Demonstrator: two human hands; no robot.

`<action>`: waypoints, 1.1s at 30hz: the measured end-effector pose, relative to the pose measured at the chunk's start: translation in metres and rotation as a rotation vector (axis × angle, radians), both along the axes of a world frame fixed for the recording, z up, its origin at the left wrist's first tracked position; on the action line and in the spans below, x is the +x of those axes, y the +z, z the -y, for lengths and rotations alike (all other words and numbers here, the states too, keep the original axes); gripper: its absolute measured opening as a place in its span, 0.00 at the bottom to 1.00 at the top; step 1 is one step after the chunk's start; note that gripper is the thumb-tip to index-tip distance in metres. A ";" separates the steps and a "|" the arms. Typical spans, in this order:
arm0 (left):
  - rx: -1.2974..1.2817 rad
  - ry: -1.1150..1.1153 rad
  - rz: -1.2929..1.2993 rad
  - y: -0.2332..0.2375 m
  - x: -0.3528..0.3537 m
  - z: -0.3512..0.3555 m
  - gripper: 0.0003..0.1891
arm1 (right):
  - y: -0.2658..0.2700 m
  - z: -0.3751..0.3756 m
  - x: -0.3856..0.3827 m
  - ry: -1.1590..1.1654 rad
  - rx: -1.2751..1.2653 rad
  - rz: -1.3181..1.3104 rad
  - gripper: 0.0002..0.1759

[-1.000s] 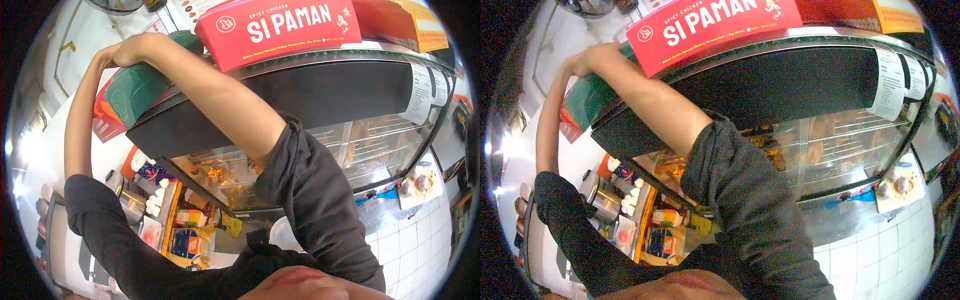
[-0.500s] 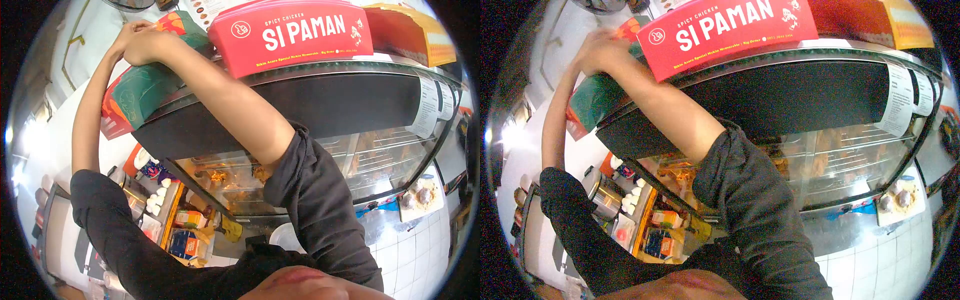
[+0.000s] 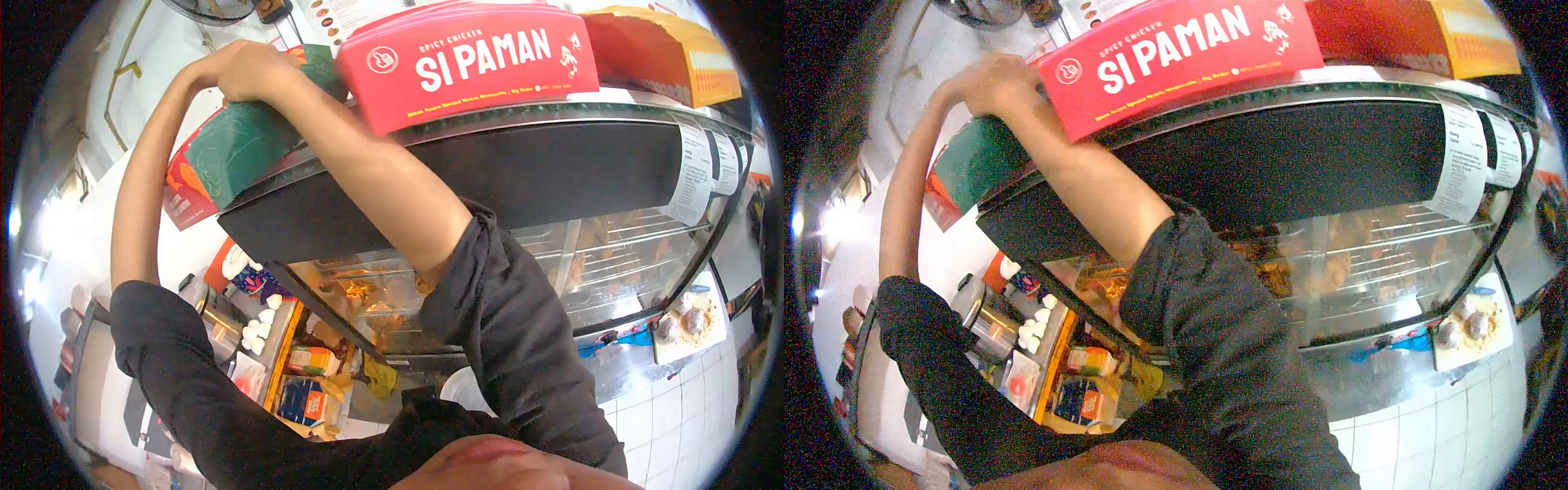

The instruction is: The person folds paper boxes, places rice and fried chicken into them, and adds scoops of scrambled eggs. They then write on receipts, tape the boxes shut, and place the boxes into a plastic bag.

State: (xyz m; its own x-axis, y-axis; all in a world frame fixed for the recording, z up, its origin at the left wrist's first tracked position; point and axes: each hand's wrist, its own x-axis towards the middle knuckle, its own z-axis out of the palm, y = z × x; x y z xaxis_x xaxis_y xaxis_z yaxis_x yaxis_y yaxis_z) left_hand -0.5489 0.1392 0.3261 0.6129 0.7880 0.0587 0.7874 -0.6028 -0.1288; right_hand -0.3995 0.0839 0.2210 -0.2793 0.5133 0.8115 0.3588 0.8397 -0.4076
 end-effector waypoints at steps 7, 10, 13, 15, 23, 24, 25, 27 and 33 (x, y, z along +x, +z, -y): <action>-0.033 0.034 0.063 -0.001 0.010 -0.012 0.26 | -0.009 -0.003 0.005 -0.185 -0.205 -0.363 0.21; -0.020 0.054 0.027 -0.005 0.027 0.003 0.25 | -0.013 -0.007 0.001 -0.195 -0.288 -0.451 0.20; 0.122 0.074 -0.156 -0.007 0.040 0.008 0.21 | -0.029 0.025 0.020 -0.103 -0.186 -0.520 0.24; 0.161 -0.023 0.041 -0.019 0.034 0.002 0.20 | -0.025 0.015 0.011 -0.161 -0.226 -0.602 0.30; -0.011 0.131 0.048 -0.010 0.024 -0.014 0.21 | -0.019 -0.004 0.012 -0.146 -0.254 -0.503 0.35; -0.043 0.122 0.153 -0.012 0.024 -0.012 0.21 | -0.020 -0.004 0.015 -0.117 -0.251 -0.455 0.34; -0.071 0.113 0.258 -0.012 0.025 -0.008 0.21 | -0.020 -0.003 0.017 -0.090 -0.245 -0.406 0.34; -0.027 0.194 0.346 -0.009 0.026 -0.003 0.22 | -0.019 -0.004 0.021 -0.038 -0.248 -0.303 0.33; 0.112 0.234 0.337 -0.010 0.025 -0.008 0.20 | -0.018 -0.027 0.007 -0.227 -0.087 -0.201 0.20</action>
